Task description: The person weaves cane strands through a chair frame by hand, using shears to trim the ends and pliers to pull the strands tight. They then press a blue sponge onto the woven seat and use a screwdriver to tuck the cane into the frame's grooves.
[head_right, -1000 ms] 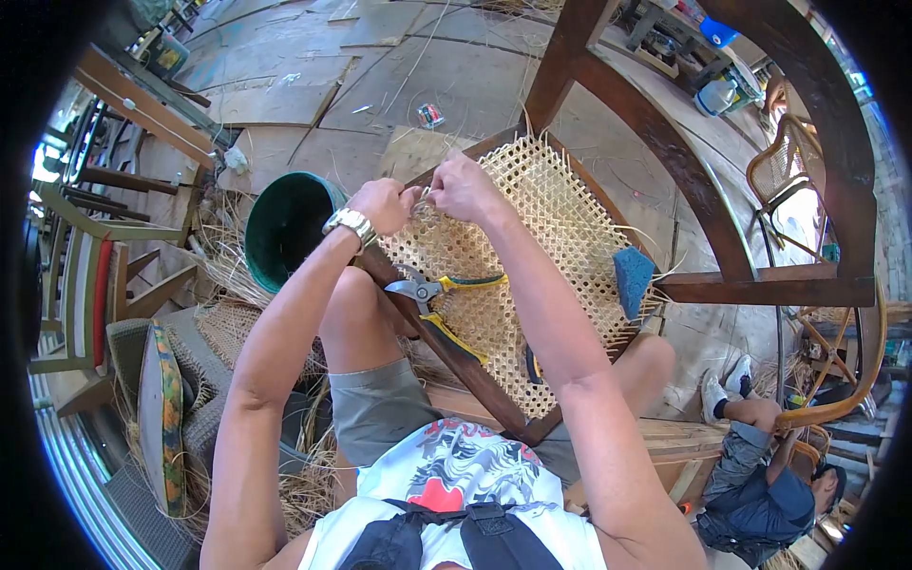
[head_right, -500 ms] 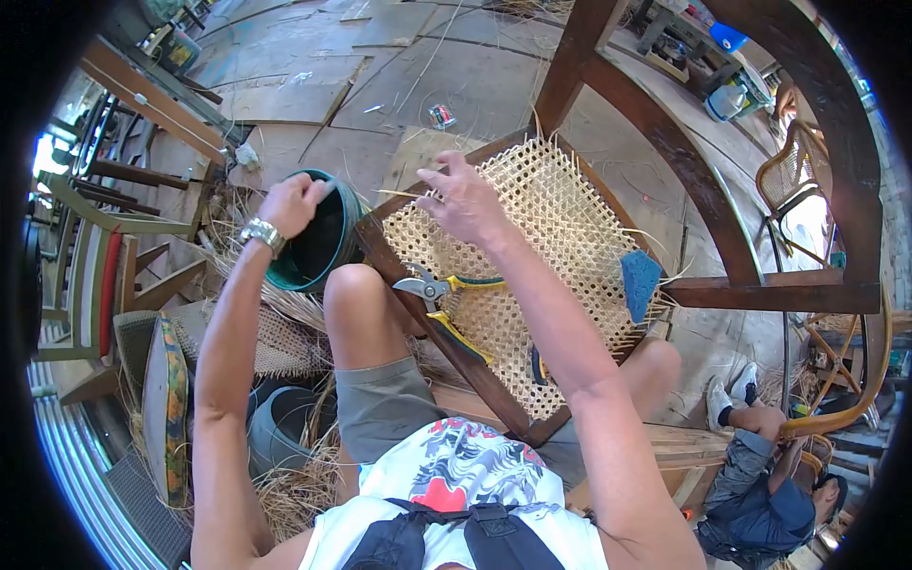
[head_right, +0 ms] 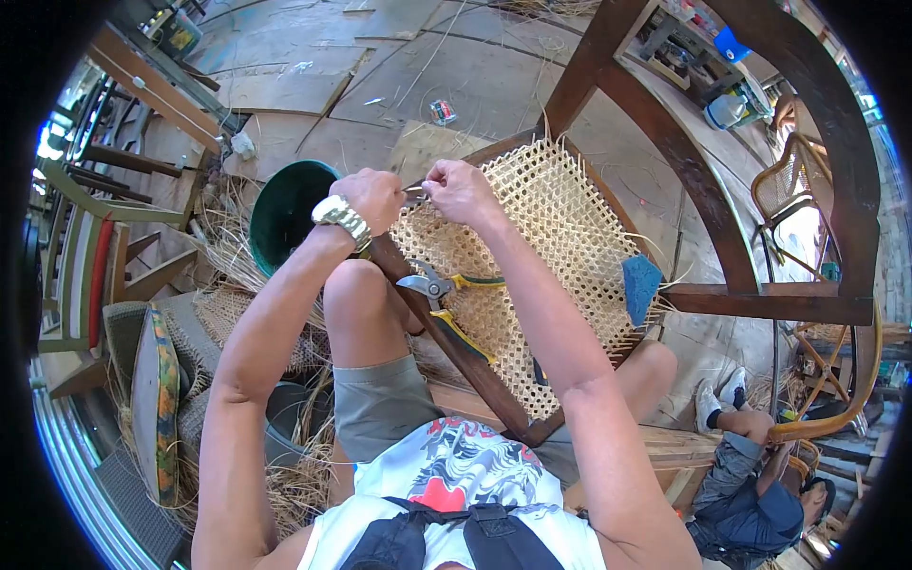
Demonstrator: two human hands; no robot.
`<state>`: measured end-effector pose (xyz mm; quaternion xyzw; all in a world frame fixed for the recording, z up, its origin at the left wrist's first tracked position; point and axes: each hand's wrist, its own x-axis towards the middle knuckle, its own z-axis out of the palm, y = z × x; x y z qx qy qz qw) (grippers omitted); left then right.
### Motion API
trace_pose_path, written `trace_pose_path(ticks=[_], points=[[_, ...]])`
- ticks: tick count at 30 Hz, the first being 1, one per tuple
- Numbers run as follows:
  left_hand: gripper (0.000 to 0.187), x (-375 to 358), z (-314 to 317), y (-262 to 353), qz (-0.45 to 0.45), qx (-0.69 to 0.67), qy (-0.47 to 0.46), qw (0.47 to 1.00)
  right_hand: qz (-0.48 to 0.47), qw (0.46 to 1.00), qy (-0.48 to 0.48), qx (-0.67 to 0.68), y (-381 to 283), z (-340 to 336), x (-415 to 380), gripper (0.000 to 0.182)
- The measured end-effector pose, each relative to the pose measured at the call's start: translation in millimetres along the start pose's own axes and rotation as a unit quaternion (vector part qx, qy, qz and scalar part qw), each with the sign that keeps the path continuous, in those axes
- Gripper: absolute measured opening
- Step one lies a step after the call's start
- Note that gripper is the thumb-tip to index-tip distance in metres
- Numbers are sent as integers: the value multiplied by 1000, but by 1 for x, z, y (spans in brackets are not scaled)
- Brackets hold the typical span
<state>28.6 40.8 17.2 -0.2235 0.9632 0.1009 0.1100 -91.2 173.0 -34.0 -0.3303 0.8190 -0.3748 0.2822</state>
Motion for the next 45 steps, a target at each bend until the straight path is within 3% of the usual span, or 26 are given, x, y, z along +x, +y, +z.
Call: trace_pose_path(ticks=[4,6,10,12,17,19,20,22,24,27,30,41,45], points=[[23,-3,-7,14,51,39,58,996,-56,987,67,-132,17,-7,2,21],[24,1,-14,19,64,50,53,995,0,998,46,-37,24,-17,2,23],[25,15,-32,21,82,95,-13,992,-12,999,-2,36,32,-27,-3,27],[26,21,-39,13,169,87,-59,980,-18,1000,-1,24,31,-28,-3,28],[28,26,-38,9,78,110,-80,988,-8,999,-5,51,32,-30,-5,29],[36,25,-34,0,8,72,42,996,-17,998,5,57,32,-29,-7,28],[36,25,-32,-1,7,74,43,996,-19,998,5,58,34,-27,-6,28],[43,23,-32,-2,37,-54,14,998,-29,997,19,69,35,-26,-5,27],[40,28,-12,-6,37,-69,22,997,-24,997,14,76,33,-27,-6,27],[45,37,25,-24,36,-226,-39,973,-30,996,21,79,36,-26,-6,26],[51,36,42,-23,4,-248,24,969,-51,994,34,90,42,-21,-4,25],[56,41,40,-13,-66,-247,6,967,-38,994,34,96,46,-18,-1,24],[54,31,38,-7,-97,-224,49,968,-24,997,20,74,39,-23,-3,21]])
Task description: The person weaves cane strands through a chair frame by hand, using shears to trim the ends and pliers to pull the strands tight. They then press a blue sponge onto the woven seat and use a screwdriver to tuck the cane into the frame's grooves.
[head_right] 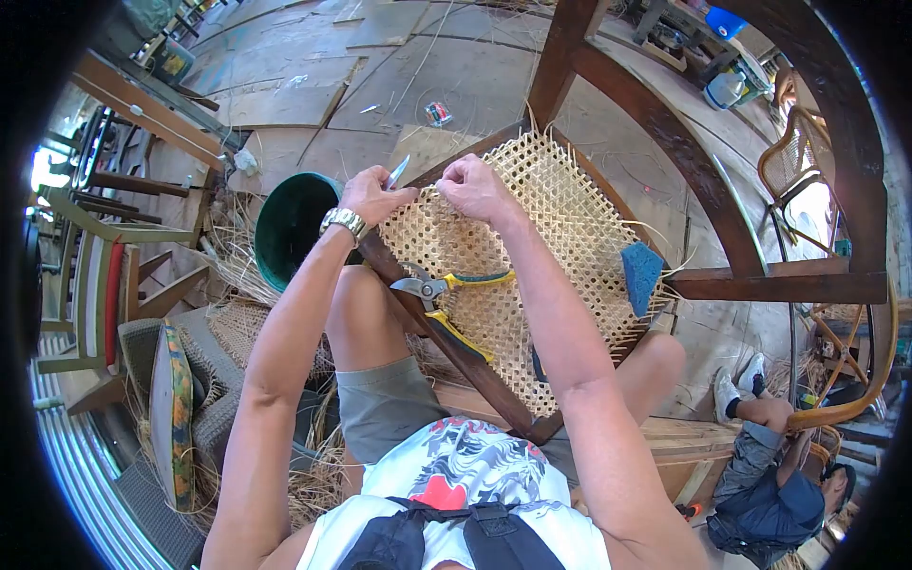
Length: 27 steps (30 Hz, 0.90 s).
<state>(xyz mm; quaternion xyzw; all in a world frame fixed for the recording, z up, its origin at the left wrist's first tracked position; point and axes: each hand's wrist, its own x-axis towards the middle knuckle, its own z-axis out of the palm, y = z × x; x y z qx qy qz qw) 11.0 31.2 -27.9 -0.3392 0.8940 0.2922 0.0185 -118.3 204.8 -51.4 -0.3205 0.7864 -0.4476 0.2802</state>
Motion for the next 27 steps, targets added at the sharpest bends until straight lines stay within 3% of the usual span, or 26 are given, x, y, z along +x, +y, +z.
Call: trace_pose_path(ticks=[2,4,9,16,21,23,25,27], points=[[49,-7,-1,-3,8,10,31,999,20,999,-6,36,0,-1,-2,20],[31,-15,-2,-12,131,136,-15,982,3,1000,-6,18,4,-2,-1,20],[27,-37,-15,10,37,88,-73,993,-25,999,22,-4,4,1,2,22],[24,-45,-36,53,134,326,-17,936,-36,998,14,-43,3,-2,4,23],[22,-20,-36,50,200,361,-63,909,-25,999,3,-46,2,-3,3,22],[21,-3,-43,36,236,277,-102,926,-15,999,6,-52,0,0,4,22],[21,3,-37,27,205,247,-122,939,-4,998,10,-62,-4,0,3,22],[25,-4,-27,19,103,212,-118,965,-21,995,13,-94,-7,0,2,21]])
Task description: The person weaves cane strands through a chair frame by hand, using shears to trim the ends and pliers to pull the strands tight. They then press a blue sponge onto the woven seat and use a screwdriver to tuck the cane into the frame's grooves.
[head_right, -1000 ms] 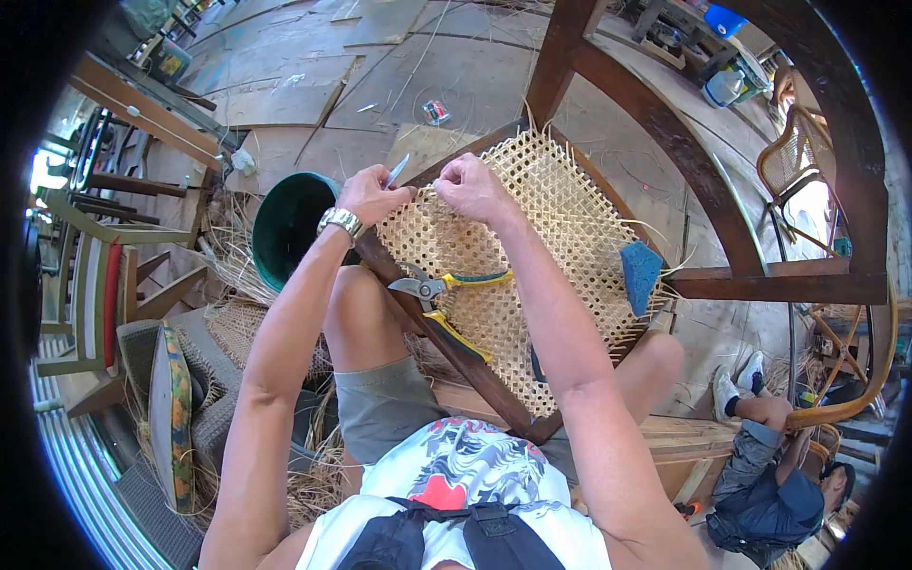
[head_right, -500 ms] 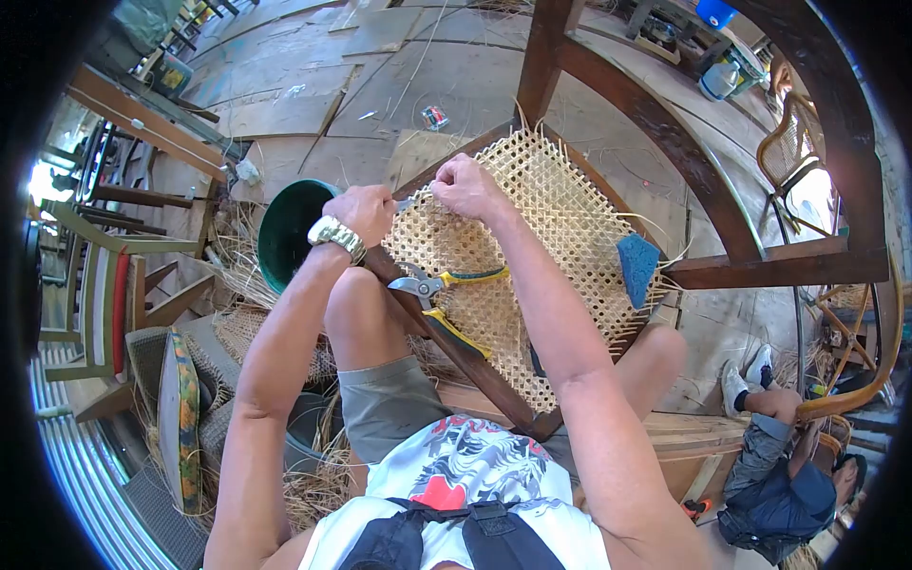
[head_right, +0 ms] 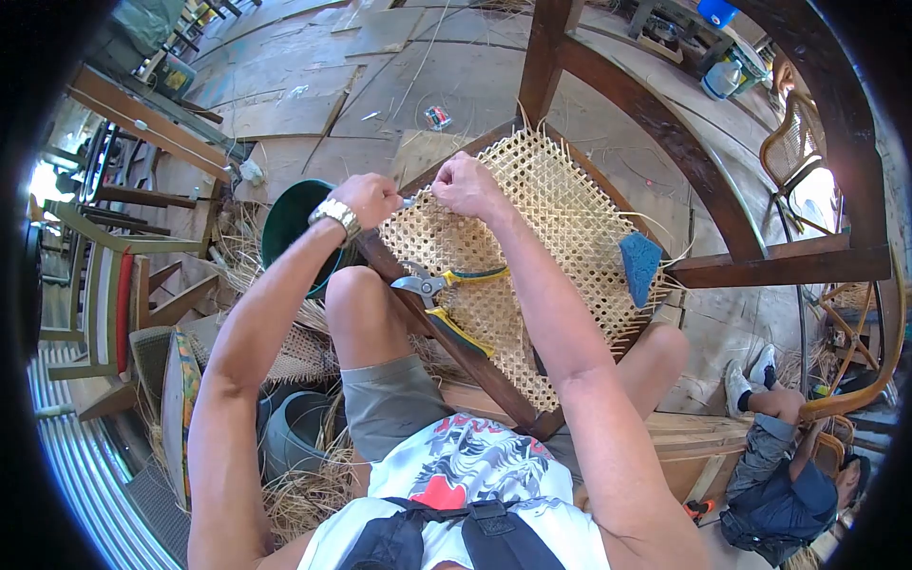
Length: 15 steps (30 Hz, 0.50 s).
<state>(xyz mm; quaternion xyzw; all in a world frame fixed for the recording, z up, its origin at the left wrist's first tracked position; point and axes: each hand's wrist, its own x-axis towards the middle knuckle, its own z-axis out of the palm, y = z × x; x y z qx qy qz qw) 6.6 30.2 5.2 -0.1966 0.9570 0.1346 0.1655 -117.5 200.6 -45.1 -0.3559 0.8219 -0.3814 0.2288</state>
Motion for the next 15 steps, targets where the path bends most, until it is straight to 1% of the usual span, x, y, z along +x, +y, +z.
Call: trace_pose_path(ticks=[2,4,6,8,10,11,12,13,14,15], points=[[27,-21,8,9,-55,-60,40,996,-10,1000,-2,-21,-4,0,0,21],[27,-28,16,14,-85,-86,56,991,-22,999,-7,-44,-7,2,1,21],[27,-29,23,12,-92,-115,61,987,-37,996,-7,-77,-10,4,4,21],[27,-27,25,13,-96,-143,65,983,-32,997,-11,-70,-11,1,5,22],[26,-25,13,18,-71,-59,54,994,-29,998,-15,-61,-11,-3,10,23],[26,-18,11,14,-72,-59,55,994,3,999,-40,-18,-9,-6,12,24],[25,-6,11,7,-31,-40,46,998,35,997,-65,25,-5,-7,12,25],[25,3,13,1,11,-21,37,999,-6,999,-39,20,-3,-6,11,26],[25,9,15,-9,11,-21,39,999,-8,999,-38,20,-2,-6,11,26],[26,13,18,-22,65,-58,41,995,-4,999,-50,17,-5,-7,9,26]])
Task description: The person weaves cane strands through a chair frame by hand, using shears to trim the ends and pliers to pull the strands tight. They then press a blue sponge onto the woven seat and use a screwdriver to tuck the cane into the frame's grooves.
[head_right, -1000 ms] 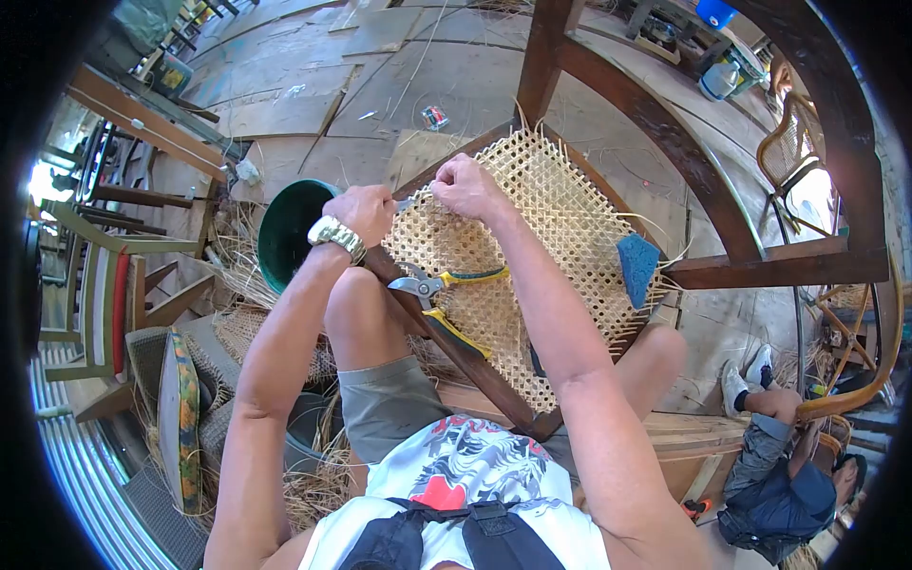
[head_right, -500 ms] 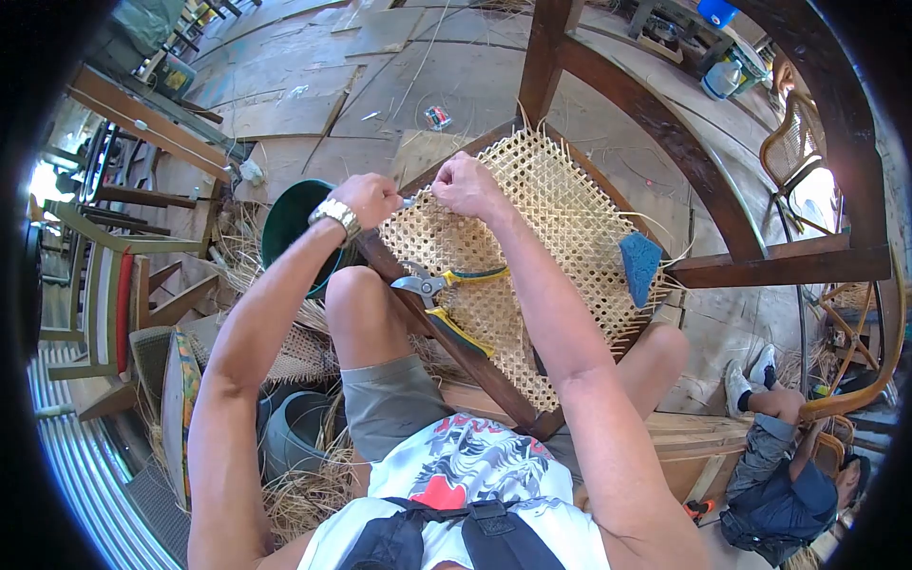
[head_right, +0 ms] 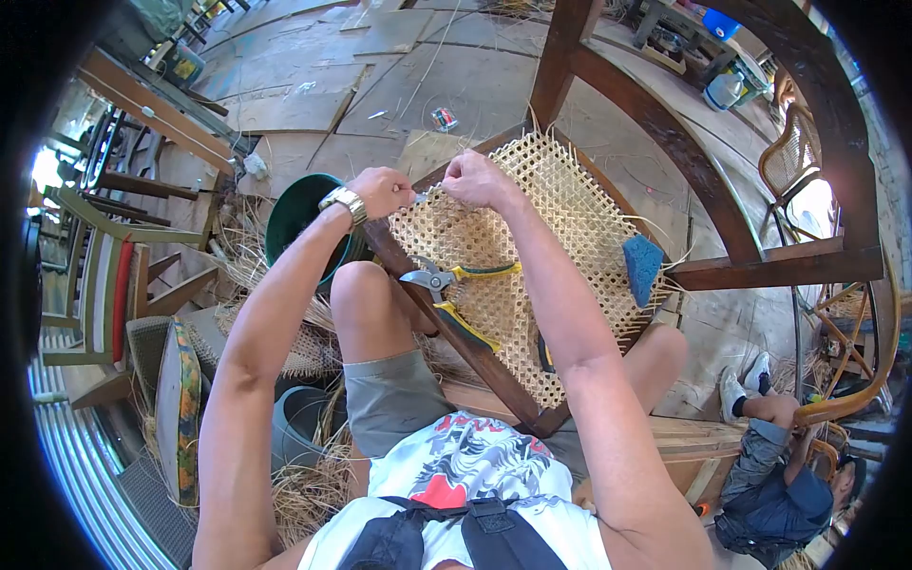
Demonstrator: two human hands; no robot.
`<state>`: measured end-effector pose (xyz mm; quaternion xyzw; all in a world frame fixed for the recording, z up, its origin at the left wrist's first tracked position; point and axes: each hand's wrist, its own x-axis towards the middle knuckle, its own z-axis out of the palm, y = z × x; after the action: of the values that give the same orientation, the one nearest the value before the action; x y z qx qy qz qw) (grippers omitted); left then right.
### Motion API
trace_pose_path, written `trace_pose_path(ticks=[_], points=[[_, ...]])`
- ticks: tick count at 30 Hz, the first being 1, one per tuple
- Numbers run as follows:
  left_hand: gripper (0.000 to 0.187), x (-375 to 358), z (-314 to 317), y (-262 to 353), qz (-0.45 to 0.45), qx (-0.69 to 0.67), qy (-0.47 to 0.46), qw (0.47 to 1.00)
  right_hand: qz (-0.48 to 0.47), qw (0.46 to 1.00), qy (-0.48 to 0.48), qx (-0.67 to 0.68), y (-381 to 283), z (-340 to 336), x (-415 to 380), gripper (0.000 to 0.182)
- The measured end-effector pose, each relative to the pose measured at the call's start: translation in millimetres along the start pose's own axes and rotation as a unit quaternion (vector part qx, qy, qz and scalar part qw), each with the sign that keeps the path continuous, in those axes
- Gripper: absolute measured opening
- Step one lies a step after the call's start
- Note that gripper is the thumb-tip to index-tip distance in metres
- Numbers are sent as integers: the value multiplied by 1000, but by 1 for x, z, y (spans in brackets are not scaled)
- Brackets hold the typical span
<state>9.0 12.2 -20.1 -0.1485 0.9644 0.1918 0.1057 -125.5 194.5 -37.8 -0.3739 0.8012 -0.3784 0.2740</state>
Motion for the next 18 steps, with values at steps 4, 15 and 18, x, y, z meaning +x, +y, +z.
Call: trace_pose_path(ticks=[4,15,18], points=[[29,-21,16,9,-34,-66,62,995,-26,999,7,-47,4,2,-1,24],[24,-57,22,68,-191,-13,115,975,-83,989,14,-124,0,8,2,19],[23,-58,21,70,-195,-13,119,974,-114,981,-25,-155,0,5,12,18]])
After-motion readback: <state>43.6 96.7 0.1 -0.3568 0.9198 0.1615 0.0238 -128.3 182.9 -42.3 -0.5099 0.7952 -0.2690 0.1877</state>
